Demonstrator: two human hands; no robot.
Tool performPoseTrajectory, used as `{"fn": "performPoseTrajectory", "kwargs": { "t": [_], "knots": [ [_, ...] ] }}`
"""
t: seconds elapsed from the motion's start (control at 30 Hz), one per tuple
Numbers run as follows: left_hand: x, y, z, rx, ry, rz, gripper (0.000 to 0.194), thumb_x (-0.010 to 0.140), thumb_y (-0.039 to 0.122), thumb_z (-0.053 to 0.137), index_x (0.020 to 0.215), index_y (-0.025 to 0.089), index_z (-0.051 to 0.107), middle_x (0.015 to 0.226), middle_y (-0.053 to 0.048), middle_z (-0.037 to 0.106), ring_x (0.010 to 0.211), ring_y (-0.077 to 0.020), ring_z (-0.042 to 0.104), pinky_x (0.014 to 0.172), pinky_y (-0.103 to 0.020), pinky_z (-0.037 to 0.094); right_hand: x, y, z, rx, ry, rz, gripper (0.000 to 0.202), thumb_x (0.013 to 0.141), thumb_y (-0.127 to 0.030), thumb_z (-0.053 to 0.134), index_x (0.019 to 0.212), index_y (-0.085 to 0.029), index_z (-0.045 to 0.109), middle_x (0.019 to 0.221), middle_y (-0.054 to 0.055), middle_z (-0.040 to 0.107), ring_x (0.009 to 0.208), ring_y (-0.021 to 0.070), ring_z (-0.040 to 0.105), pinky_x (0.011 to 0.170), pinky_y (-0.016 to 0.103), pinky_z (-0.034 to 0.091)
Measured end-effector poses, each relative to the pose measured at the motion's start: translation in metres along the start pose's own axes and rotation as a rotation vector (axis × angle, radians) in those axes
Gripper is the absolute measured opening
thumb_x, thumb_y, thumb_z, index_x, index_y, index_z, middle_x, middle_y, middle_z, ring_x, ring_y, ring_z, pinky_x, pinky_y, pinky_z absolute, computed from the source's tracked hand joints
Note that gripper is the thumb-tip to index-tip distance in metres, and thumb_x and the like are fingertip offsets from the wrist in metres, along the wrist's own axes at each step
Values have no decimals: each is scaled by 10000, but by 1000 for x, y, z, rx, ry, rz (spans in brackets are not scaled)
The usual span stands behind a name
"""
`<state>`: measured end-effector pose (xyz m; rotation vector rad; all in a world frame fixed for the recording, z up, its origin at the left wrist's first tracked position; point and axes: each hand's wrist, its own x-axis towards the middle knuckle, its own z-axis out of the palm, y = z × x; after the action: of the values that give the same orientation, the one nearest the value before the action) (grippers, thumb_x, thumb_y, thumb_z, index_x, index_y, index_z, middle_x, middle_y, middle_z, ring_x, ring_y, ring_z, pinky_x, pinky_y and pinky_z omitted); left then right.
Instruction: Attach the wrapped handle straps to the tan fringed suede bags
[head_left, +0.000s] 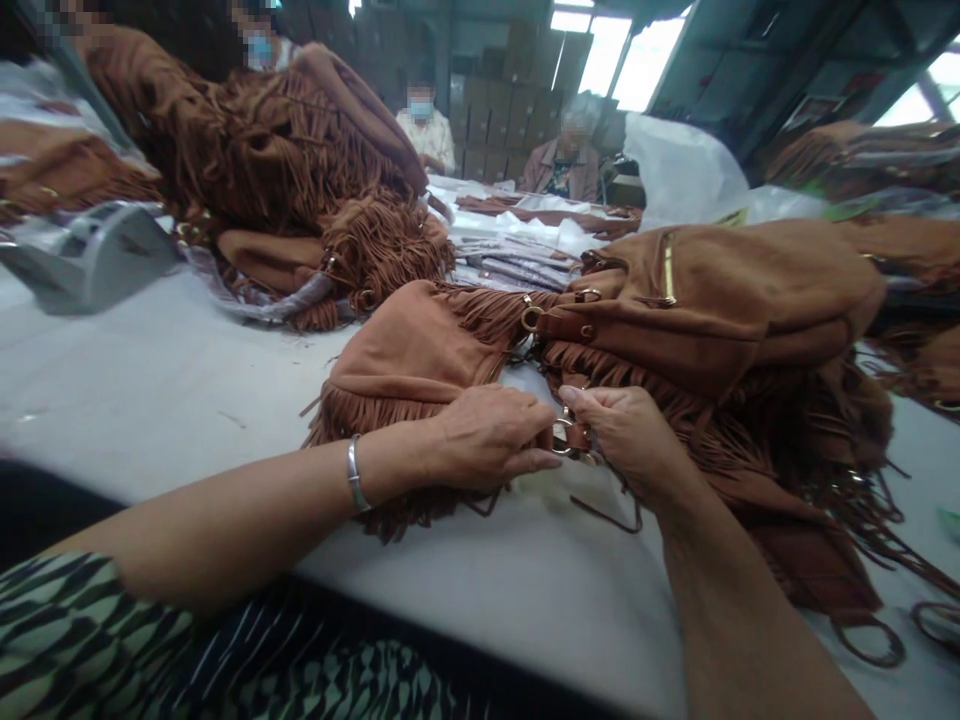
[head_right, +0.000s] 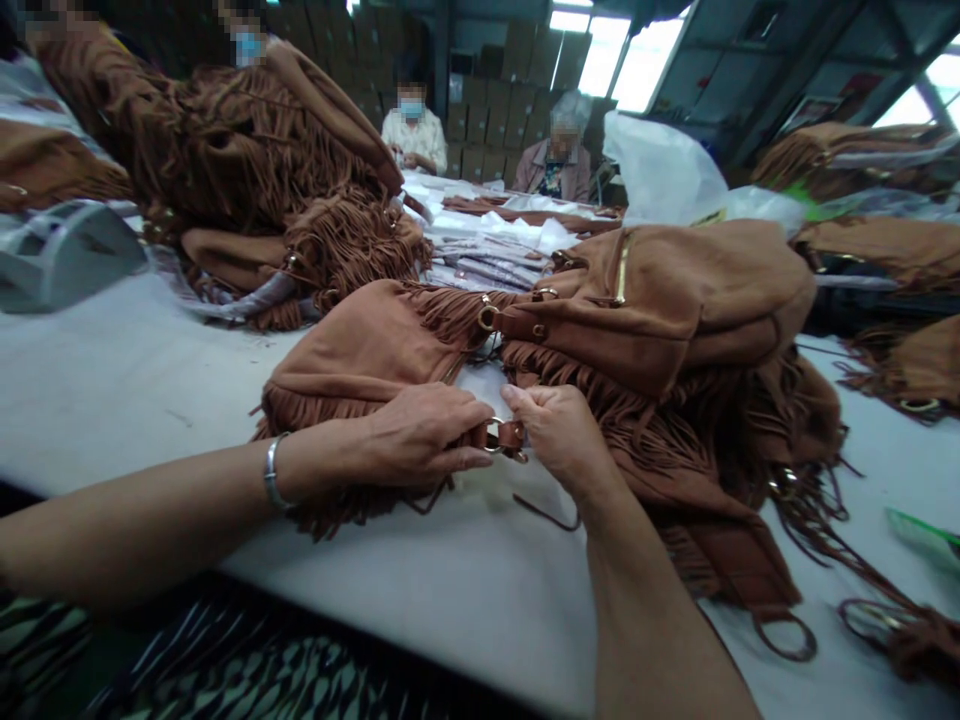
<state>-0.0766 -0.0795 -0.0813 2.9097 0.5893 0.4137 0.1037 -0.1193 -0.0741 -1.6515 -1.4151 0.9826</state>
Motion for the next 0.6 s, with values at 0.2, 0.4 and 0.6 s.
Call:
{"fn": "performPoseTrajectory", "kwargs": {
  "t": [0.2,0.4,0.6],
  "knots": [
    [-8,3,-6,136,-89,18,337,911,438,465,1081,155,533,996,-78,610,887,-227,553,804,-363,402,-1,1,-4,-7,-9,-71,502,791,-542,581,482,-154,508,424,-5,479,389,76,352,377,210,239],
    [-38,-19,-13,212,-78,-40,464,751,454,635,1083,156,507,1031,-90,589,946,-265,527,869,-417,383,-17,-15,-8,-46,-292,-185,502,840,-512,542,502,-142,577,449,10,527,401,86,421,405,205,309],
    [-52,-38,-31,143,-157,36,200,801,331,577,920,184,513,821,-35,607,701,-179,547,620,-295,406,2,3,-25,-266,338,-345,391,852,-509,483,790,-167,663,778,81,688,713,214,636,661,321,506]
  ]
}}
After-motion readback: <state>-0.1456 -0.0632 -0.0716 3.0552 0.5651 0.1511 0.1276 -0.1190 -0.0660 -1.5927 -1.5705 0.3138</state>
